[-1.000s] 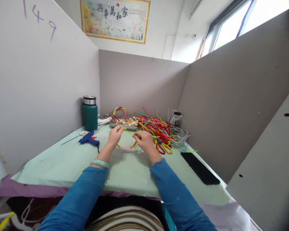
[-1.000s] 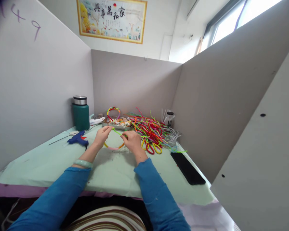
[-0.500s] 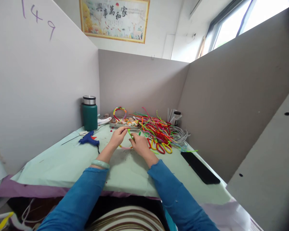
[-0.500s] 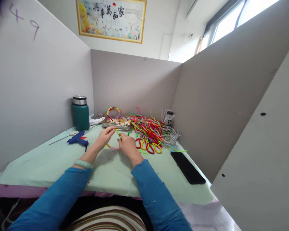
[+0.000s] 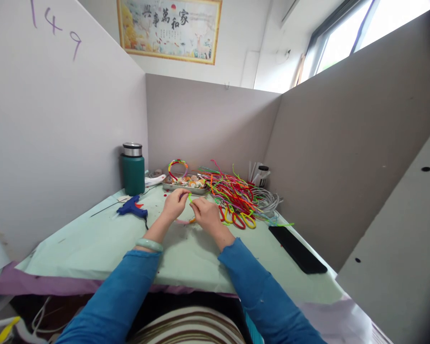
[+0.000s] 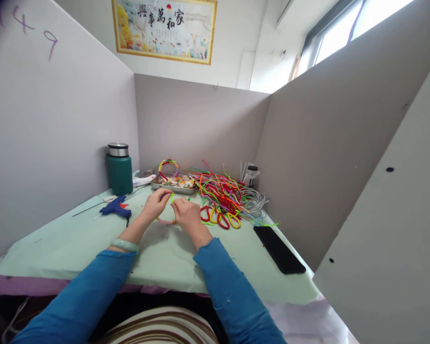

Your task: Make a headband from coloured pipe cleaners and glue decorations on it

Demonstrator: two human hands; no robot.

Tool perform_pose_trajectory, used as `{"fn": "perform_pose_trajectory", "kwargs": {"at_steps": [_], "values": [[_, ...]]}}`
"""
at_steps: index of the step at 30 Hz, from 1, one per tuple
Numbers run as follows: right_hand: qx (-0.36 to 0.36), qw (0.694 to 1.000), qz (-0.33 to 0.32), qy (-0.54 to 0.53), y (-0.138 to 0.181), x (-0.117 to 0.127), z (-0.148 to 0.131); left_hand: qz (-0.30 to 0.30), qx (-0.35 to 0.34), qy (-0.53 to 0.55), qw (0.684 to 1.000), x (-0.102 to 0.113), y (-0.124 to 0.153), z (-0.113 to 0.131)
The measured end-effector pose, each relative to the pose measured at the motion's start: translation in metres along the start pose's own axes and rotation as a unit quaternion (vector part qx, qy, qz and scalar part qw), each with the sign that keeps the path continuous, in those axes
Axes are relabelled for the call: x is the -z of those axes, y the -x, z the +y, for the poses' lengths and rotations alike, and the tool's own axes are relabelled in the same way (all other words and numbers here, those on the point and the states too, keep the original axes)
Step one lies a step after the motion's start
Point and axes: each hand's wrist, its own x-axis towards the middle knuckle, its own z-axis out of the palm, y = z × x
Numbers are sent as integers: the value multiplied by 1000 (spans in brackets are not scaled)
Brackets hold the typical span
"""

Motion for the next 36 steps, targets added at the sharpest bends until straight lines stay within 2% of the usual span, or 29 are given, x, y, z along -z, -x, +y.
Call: {"fn": "perform_pose_trajectory", "kwargs": {"at_steps": [7,11,14,19,24,29,32,36], "values": [[-72,984,108,-121,-6,7,15,-34,-41,-6,999,1,2,2],[-115,966,135,-189,-10,5,25,-62,-48,17,997,3,3,7],[-143,960,116,-212,-12,3,31,-83,-46,43,995,6,5,14],[-167,961,46,-215,-13,2,36,-112,-38,75,990,10,8,21],[-178,941,-16,-288,-13,1,38,-143,-32,118,982,8,9,17],[-176,922,-38,-342,-12,-2,40,-169,-91,75,979,6,8,14],[-180,916,-39,-357,-13,-3,42,-154,-114,46,980,5,6,14],[-216,899,-22,-381,-13,-2,44,-104,-90,41,990,4,5,12]]}}
